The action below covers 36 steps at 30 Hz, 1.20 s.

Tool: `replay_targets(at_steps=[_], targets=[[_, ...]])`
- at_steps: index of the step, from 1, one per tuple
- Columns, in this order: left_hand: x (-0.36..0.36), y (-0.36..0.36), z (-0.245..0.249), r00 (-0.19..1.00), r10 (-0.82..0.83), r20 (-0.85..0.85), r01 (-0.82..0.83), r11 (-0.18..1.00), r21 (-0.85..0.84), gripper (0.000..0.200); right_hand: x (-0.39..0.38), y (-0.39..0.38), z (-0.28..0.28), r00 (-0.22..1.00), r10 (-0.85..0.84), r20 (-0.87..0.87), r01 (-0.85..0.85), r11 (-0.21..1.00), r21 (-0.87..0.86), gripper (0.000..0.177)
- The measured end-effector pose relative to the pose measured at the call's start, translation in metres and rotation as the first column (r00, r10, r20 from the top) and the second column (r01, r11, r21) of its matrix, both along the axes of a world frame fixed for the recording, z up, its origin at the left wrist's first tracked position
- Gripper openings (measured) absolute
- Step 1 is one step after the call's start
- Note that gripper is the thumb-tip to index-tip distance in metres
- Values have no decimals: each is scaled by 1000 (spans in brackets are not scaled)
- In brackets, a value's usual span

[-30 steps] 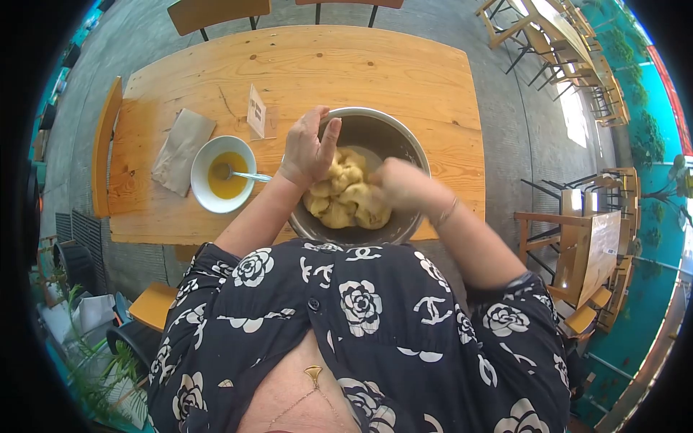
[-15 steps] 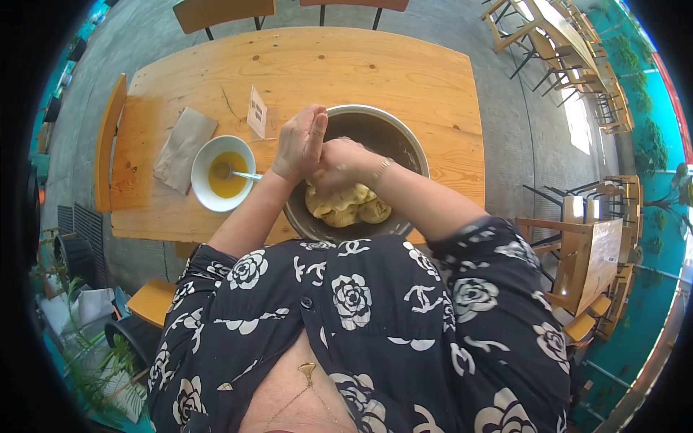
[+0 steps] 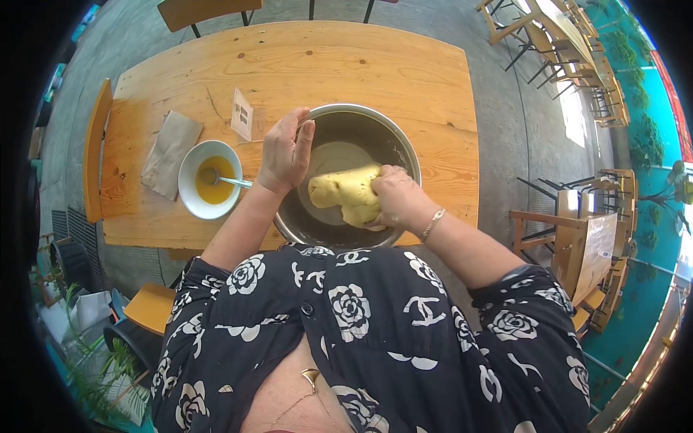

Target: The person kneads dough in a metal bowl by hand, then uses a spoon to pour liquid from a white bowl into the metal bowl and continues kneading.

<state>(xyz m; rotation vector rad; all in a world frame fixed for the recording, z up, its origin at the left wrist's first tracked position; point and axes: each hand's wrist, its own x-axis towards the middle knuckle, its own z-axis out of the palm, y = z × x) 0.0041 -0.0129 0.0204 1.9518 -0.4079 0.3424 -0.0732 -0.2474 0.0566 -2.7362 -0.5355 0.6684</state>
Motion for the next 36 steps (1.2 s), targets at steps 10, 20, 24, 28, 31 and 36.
replay_targets(at_steps=[10,20,24,28,31,36], targets=[[5,-6,-10,995,43,87,-47,998,37,58,44,43,-42,976,-205,71,206,978,-14,45],[19,-2,-12,990,77,115,-83,995,55,54,77,75,-29,827,-560,-49,562,825,67,40],[15,-2,-10,993,69,97,-73,996,42,52,31,72,-2,983,-174,60,176,984,-33,49],[10,-2,-8,995,79,60,-81,996,29,51,34,46,53,990,-62,-130,61,998,-8,56],[9,-3,-9,994,89,64,-90,996,12,52,83,19,-9,918,-258,-302,303,946,112,64],[8,-3,-5,995,93,44,-94,995,21,53,119,70,-19,688,-357,-632,542,831,120,59]])
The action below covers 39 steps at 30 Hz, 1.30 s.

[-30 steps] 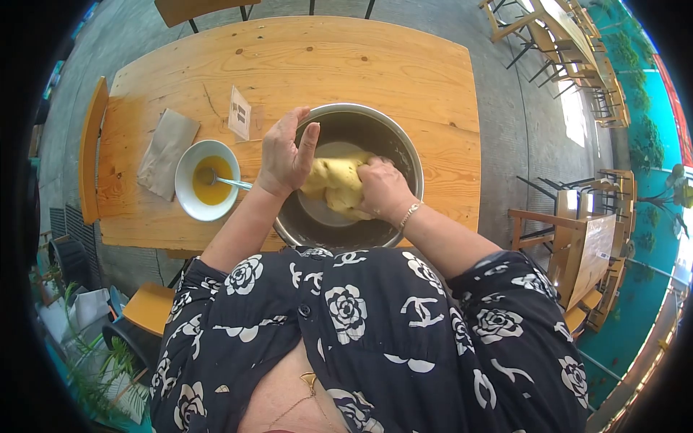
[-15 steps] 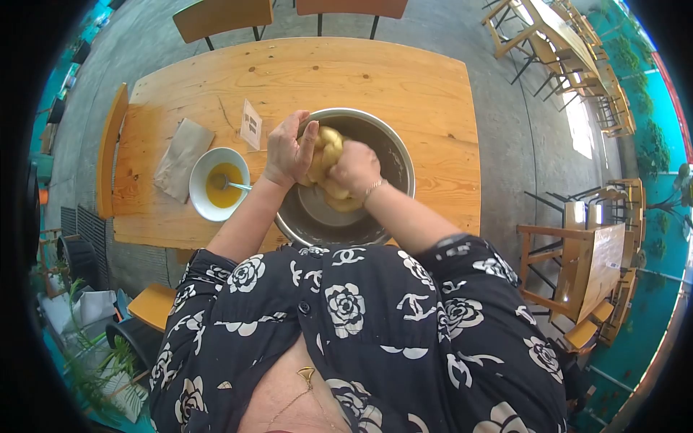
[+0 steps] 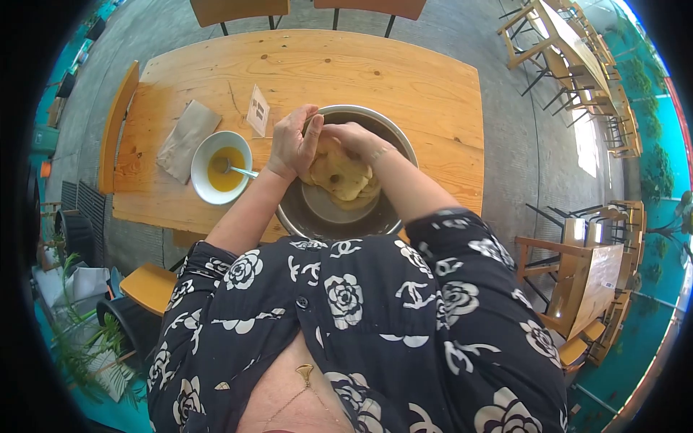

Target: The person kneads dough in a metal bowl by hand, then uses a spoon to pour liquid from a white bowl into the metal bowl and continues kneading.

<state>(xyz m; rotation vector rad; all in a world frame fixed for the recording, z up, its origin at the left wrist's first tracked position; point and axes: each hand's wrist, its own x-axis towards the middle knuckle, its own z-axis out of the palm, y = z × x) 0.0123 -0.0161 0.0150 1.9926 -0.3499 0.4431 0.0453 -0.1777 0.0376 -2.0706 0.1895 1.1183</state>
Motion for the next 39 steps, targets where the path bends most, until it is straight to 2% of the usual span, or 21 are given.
replay_targets(at_steps=[1,2,3,4,5,7,8,10,12,13,16,20,21,24,25,28,31,32,35,38,39], targets=[[0,-1,1,1000,4,-7,-4,1000,-1,54,9,12,7,994,101,-36,-103,993,-64,62],[0,-2,0,1000,-1,-23,1,1000,-1,53,22,14,-16,963,269,-15,-269,963,-23,59],[1,-1,-2,999,-2,-37,2,1000,-1,53,38,14,-54,858,502,112,-512,853,102,57],[2,1,-3,999,-2,-50,2,1000,0,53,48,13,-81,689,658,303,-720,671,178,54],[2,3,-1,1000,3,-29,-2,1000,8,51,46,11,-101,537,707,460,-839,503,207,52],[-3,3,-1,1000,12,-4,-12,1000,19,46,-5,18,-13,425,806,413,-836,524,-163,59],[-4,4,-1,1000,6,-19,-6,1000,12,48,-28,15,12,423,833,357,-761,540,-359,66],[-3,5,-1,999,-10,-44,10,1000,-6,52,-65,-1,41,366,801,473,-718,566,-404,74],[-4,5,4,998,-20,-55,19,1000,-19,51,-88,-20,62,332,830,448,-778,509,-368,82],[-5,5,5,998,-23,-61,22,999,-25,51,-95,-32,58,322,819,475,-794,507,-335,81],[-6,3,1,999,-17,-45,15,999,-43,51,-99,-52,46,246,735,632,-691,590,-417,83],[-7,0,-1,1000,-1,-4,1,999,-37,51,-78,-23,32,470,785,403,-629,618,-471,88],[-8,0,0,1000,-4,-4,3,999,-35,52,-77,-18,13,550,677,488,-544,734,-406,83],[-6,2,-3,1000,-5,2,5,999,-36,53,-55,0,-11,638,657,402,-507,751,-423,73],[-4,2,-4,1000,-2,10,2,999,-33,53,-56,1,-19,577,588,567,-413,809,-418,59],[0,-1,-3,1000,4,20,-4,1000,-12,53,-43,8,-26,614,561,555,-349,824,-447,45],[4,0,-1,1000,-10,18,10,1000,23,49,-27,13,-17,827,433,358,-295,877,-379,57],[3,0,-1,1000,-18,10,18,999,40,47,-21,11,-20,857,385,343,-265,900,-346,56],[5,2,-5,999,-30,26,29,998,53,47,-11,6,-17,929,258,264,-192,949,-251,61],[5,2,0,996,-84,-11,84,997,-2,52,-20,-1,-33,930,207,306,-152,969,-194,62],[5,1,-1,997,-83,4,83,996,-19,52,-29,0,-21,927,200,317,-131,966,-225,62]])
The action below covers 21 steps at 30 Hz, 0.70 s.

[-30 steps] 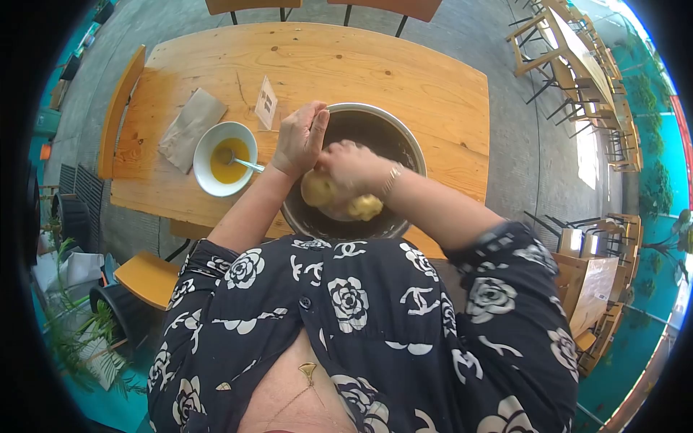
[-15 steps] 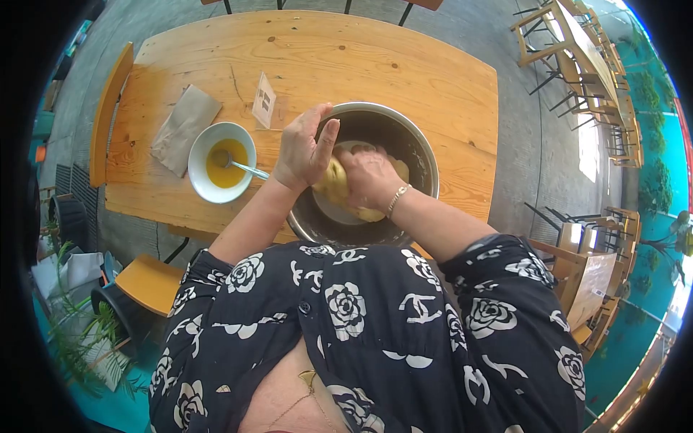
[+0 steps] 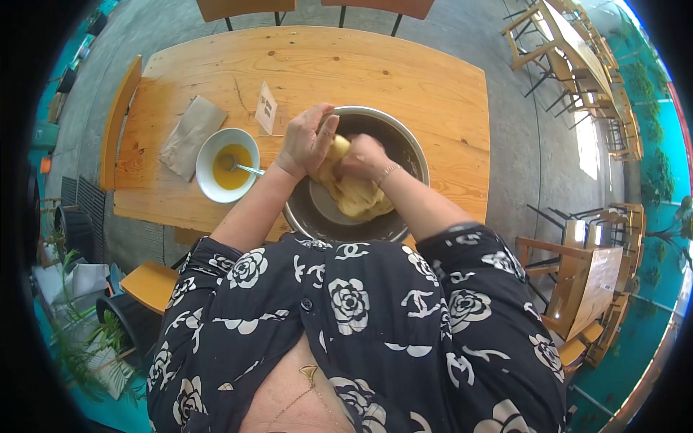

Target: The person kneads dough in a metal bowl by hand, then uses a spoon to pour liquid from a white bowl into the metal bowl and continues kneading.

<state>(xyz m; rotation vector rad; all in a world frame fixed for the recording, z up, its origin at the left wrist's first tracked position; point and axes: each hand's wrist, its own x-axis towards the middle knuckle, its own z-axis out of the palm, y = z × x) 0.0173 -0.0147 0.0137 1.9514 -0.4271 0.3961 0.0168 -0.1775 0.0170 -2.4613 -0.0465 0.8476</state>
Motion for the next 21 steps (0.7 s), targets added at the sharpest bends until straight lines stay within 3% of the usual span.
replay_targets(at_steps=[3,5,7,9,10,13,14,16,17,18,19,21], targets=[[2,6,0,1000,3,-29,-5,999,-39,53,-13,-11,21,1000,1,22,-3,995,97,62],[6,15,8,991,-1,-133,-8,998,-66,55,-23,-27,27,991,-126,50,103,940,325,58],[10,17,3,990,50,-133,-64,993,-102,60,-36,-35,53,962,-274,-17,236,793,562,56],[12,18,3,983,51,-176,-69,993,-96,63,-43,-40,72,945,-308,-108,287,626,725,56],[11,17,3,983,59,-175,-78,992,-104,64,-47,-42,78,934,-320,-160,316,527,789,56],[11,12,2,980,83,-179,-110,983,-146,67,-56,-39,84,924,-360,-128,279,407,869,55],[12,11,2,977,100,-186,-132,976,-171,69,-59,-42,68,927,-362,-97,255,419,871,56],[12,7,1,985,116,-127,-132,983,-127,64,-63,-50,34,946,-191,261,31,857,514,57],[11,4,1,992,110,-57,-114,992,-56,59,-64,-55,25,921,-38,389,-62,969,241,58],[10,1,1,995,101,16,-102,995,15,53,-61,-53,37,957,-66,282,-48,924,379,62],[9,0,7,992,93,89,-101,991,87,49,-53,-58,45,979,27,204,-91,946,312,64],[-1,-1,18,998,-59,8,57,991,122,45,-34,-75,57,982,187,7,-185,964,192,69]])
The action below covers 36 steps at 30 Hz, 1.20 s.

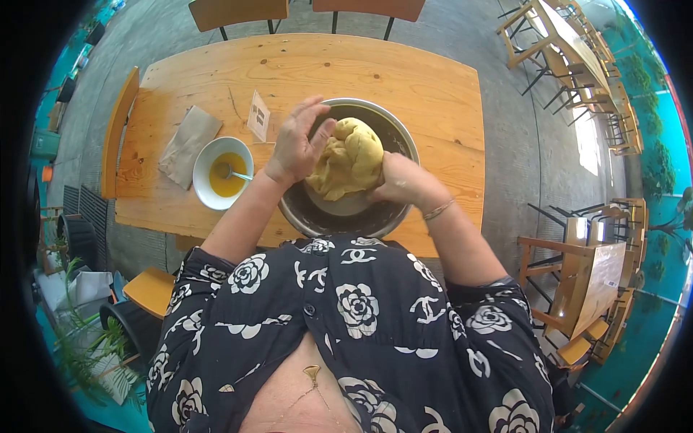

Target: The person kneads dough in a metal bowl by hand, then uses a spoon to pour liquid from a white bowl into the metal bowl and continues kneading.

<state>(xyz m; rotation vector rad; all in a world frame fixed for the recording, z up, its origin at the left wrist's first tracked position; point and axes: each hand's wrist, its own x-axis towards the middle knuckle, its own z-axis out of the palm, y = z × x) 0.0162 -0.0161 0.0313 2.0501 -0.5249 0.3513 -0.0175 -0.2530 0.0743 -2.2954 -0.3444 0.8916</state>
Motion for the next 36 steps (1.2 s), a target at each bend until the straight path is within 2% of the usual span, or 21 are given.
replay_targets(at_steps=[1,2,3,4,6,7,10,11,14,16,17,18,19,20,23,25,28,31,32,34,36], targets=[[-3,0,5,995,-82,-48,84,996,20,47,7,-2,16,999,45,-5,-45,994,-102,72],[-5,-1,11,982,-164,-98,168,985,37,49,9,1,37,997,-70,12,70,997,-11,76],[-5,1,23,920,-275,-280,296,955,33,75,12,5,39,972,-165,167,140,978,154,78],[-7,-2,19,914,-232,-334,280,955,103,85,16,11,40,912,-278,302,177,930,321,79],[-10,-11,9,897,-134,-422,255,936,244,106,41,24,21,942,-187,280,153,978,141,84],[-4,-13,13,795,-123,-594,320,918,237,128,53,30,11,953,-146,264,138,989,51,86],[-5,-13,18,761,-74,-645,269,940,210,133,66,49,-7,965,-152,213,163,986,-33,90],[-8,-13,12,786,-67,-615,250,944,216,138,62,51,-9,965,-164,205,169,986,-4,83],[-27,-6,8,869,-65,-490,255,908,333,134,21,57,-2,921,-33,388,44,999,-18,72],[-36,-1,16,829,-275,-486,424,877,227,111,-6,50,-3,906,30,421,-64,996,67,64],[-46,-3,23,811,-213,-545,458,811,365,105,-18,45,-1,910,90,405,-118,992,46,59],[-55,-6,33,795,-139,-590,489,722,489,100,-26,43,-4,904,162,396,-152,987,-56,51],[-60,-6,29,793,-138,-593,520,661,541,93,-31,42,-1,919,214,332,-182,976,-122,49],[-65,-9,31,804,-112,-583,507,640,577,90,-32,41,1,929,259,263,-215,959,-184,46],[-61,-23,24,768,19,-640,518,570,638,86,-23,35,-20,935,269,232,-195,935,-298,37],[-57,-38,14,785,125,-607,487,481,729,85,-19,32,-41,916,282,286,-174,920,-350,36],[-41,-57,23,714,262,-649,509,441,739,77,-5,33,-55,911,272,311,-149,918,-367,34],[-29,-63,-8,715,280,-641,478,472,740,64,13,36,-81,908,198,369,-49,925,-376,29],[-24,-64,-14,704,280,-652,452,531,717,59,20,39,-91,901,168,399,-5,925,-380,27],[-16,-63,-17,685,278,-673,389,642,661,51,40,47,-90,931,133,339,25,905,-424,24],[-14,-65,-22,705,330,-628,294,670,682,47,55,57,-93,938,142,318,40,864,-503,25]])
